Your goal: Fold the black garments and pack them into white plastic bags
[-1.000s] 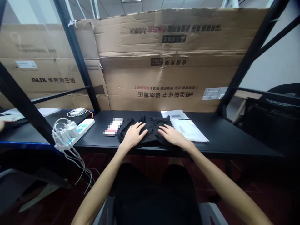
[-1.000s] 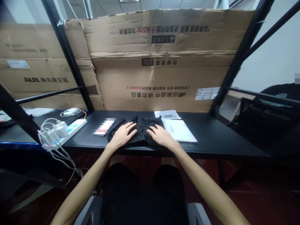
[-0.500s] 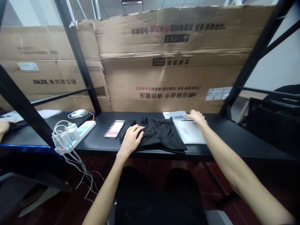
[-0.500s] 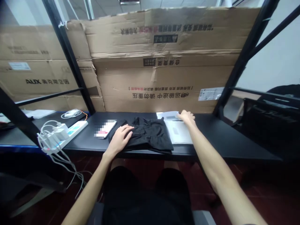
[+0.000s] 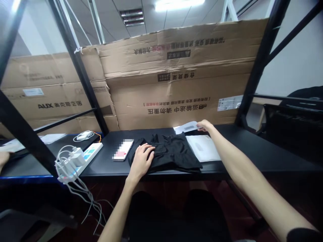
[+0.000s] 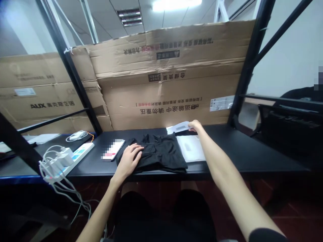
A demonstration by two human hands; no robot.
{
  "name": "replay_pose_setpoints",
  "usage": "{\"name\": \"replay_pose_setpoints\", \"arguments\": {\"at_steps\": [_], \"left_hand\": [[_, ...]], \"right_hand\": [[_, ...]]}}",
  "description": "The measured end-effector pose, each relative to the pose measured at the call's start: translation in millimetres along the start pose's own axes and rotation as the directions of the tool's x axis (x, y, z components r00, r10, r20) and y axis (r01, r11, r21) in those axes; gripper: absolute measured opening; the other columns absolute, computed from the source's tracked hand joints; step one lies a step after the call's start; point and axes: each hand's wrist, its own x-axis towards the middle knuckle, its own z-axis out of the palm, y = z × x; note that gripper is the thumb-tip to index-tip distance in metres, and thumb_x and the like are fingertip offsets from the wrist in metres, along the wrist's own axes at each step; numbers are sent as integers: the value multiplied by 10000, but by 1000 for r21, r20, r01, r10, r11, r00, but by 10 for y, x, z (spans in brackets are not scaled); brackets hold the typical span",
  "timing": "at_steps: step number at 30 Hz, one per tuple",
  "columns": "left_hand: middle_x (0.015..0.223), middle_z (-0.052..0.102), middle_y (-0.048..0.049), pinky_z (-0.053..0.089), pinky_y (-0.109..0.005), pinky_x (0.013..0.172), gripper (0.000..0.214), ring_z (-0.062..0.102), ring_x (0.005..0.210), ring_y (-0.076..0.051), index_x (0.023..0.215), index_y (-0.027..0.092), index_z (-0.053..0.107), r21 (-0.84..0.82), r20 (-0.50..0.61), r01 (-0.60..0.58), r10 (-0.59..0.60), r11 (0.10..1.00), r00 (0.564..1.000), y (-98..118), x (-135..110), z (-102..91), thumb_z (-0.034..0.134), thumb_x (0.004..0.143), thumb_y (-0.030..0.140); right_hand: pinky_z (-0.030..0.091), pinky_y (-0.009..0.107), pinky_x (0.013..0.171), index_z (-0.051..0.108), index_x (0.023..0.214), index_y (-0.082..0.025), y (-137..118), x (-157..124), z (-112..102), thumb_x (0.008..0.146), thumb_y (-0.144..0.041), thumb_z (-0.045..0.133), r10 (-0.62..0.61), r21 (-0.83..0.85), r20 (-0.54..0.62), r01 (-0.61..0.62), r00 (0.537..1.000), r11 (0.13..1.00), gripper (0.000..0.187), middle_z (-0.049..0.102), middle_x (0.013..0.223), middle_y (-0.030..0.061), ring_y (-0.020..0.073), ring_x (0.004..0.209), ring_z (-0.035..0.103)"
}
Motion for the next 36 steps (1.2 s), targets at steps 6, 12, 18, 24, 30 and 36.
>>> {"name": "replay_pose_setpoints", "arguments": {"at_steps": [6, 12, 18, 24, 30, 36], "left_hand": [[1369, 721, -93, 461, -554, 1269, 287, 631, 1386, -281, 1318, 275, 732, -16, -30, -18, 18, 1000, 999, -4, -14, 18, 528, 1116, 285], [1397, 702, -91, 435, -548, 1295, 298, 625, 1390, -271, 1333, 282, 727, -39, -64, -15, 13, 999, 998, 14, -43, -9, 522, 1117, 279], [1430, 684, -82, 369, -555, 1340, 417, 619, 1409, -258, 1545, 332, 602, -24, -138, -31, 27, 999, 990, 61, -70, -88, 509, 1140, 314], [1393, 708, -66, 383, -555, 1328, 394, 632, 1383, -266, 1510, 364, 636, 19, -138, -102, 104, 995, 985, 99, -67, -94, 552, 1128, 318], [1263, 745, -87, 535, -505, 1122, 294, 666, 1228, -300, 1372, 350, 749, 72, -260, -73, 90, 995, 962, 292, -97, -49, 644, 1097, 345], [1235, 787, -60, 503, -500, 1132, 233, 692, 1212, -286, 1284, 354, 791, 63, -142, -171, 178, 983, 974, 560, -68, 10, 641, 1105, 358]], "right_hand": [[657, 469, 964, 658, 1382, -136, -70, -21, 74, 1079, -384, 685, 78, 307, 241, -152, 968, 940, 393, 714, 1342, 155, 272, 1140, 750], [696, 420, 934, 633, 1121, -159, -121, -249, 154, 1060, -299, 645, -86, 512, 224, -42, 971, 858, 153, 785, 1109, 150, 277, 1025, 832], [650, 502, 1080, 592, 982, -214, -26, -918, 265, 1021, -169, 607, -242, 705, 284, -31, 928, 709, 61, 797, 1114, 105, 265, 1038, 835], [611, 502, 1148, 642, 962, -236, 139, -1641, 453, 1023, -256, 660, -312, 759, 393, -113, 865, 642, 66, 807, 1176, 84, 266, 1057, 823], [579, 526, 1186, 679, 967, -237, 201, -2010, 629, 1014, -310, 722, -358, 760, 472, -166, 806, 628, 97, 794, 1233, 80, 267, 1128, 805], [568, 499, 1198, 733, 1052, -235, 287, -2256, 591, 995, -375, 786, -389, 729, 588, -258, 709, 634, 160, 795, 1244, 63, 278, 1179, 798]]}}
